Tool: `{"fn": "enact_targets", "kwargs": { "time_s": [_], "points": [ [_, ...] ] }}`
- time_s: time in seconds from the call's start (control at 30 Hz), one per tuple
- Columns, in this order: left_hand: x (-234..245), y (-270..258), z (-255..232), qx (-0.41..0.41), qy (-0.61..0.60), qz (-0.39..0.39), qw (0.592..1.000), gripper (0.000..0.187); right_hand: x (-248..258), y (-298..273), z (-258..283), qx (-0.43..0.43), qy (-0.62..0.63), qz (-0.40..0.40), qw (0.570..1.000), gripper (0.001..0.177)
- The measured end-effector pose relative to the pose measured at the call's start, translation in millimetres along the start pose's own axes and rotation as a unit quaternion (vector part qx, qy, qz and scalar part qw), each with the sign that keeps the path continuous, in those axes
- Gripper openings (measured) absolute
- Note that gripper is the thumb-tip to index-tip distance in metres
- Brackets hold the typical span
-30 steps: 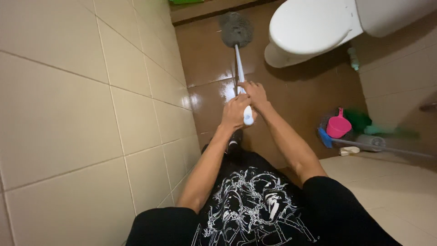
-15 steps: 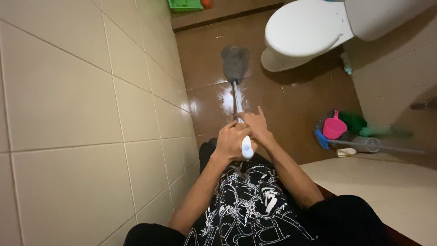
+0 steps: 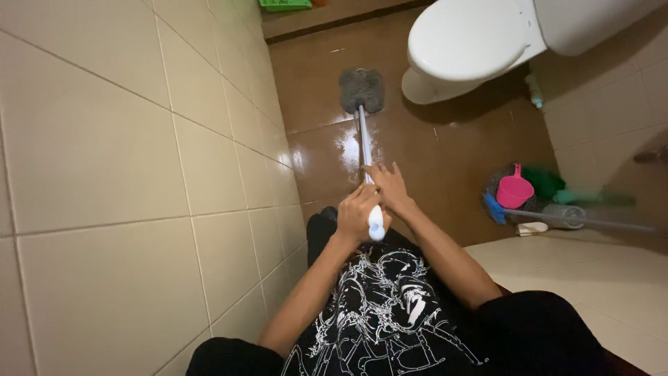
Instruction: The person cleans the bathroom floor by hand using a mop, repeatedly pushing and pulling it across the tiles around the toilet.
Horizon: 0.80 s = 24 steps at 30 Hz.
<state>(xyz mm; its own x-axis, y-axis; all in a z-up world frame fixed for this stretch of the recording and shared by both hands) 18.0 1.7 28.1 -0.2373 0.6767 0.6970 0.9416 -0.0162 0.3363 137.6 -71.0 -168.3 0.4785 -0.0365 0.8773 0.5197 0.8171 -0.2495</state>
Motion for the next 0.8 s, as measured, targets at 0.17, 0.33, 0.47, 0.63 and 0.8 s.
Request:
{"fn": "enact_targets", "kwargs": {
  "time_s": [0.17, 0.33, 0.47, 0.63, 0.8],
  "points": [
    [-8, 27, 36, 0.029, -0.006, 0.017, 0.999, 0.019, 5, 42, -25, 0.009, 0.028, -0.006, 1.0, 0.067],
    [-28, 50, 86, -0.007, 0.03, 0.038, 0.999, 0.026, 12, 87, -53, 0.011, 0.088, -0.038, 0.995, 0.063],
    [-54, 70, 126, 0.017, 0.05, 0.092, 0.994, 0.036, 24, 120, -75, -0.022, 0.196, -0.006, 0.98, 0.056],
    [-57, 79, 126, 0.032, 0.072, 0.074, 0.994, 0.03, 25, 133, -83, -0.053, 0.263, 0.045, 0.962, 0.06],
    [-34, 82, 92, 0.013, 0.032, 0.063, 0.997, 0.019, 43, 105, -62, 0.082, 0.382, -0.065, 0.918, 0.056]
  ]
}}
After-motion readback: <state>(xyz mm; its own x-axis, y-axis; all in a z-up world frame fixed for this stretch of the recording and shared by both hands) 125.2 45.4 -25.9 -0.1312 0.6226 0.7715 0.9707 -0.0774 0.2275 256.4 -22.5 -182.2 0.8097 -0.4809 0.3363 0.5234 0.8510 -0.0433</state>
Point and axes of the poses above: each hand's wrist, its own y-axis towards the middle knuckle, its own x-axis out of the back of the hand, z = x × y, the point moved 5 cm from there along y, towards the middle knuckle, and after that the axes turned 13 degrees about z, right-handed, at the moved point
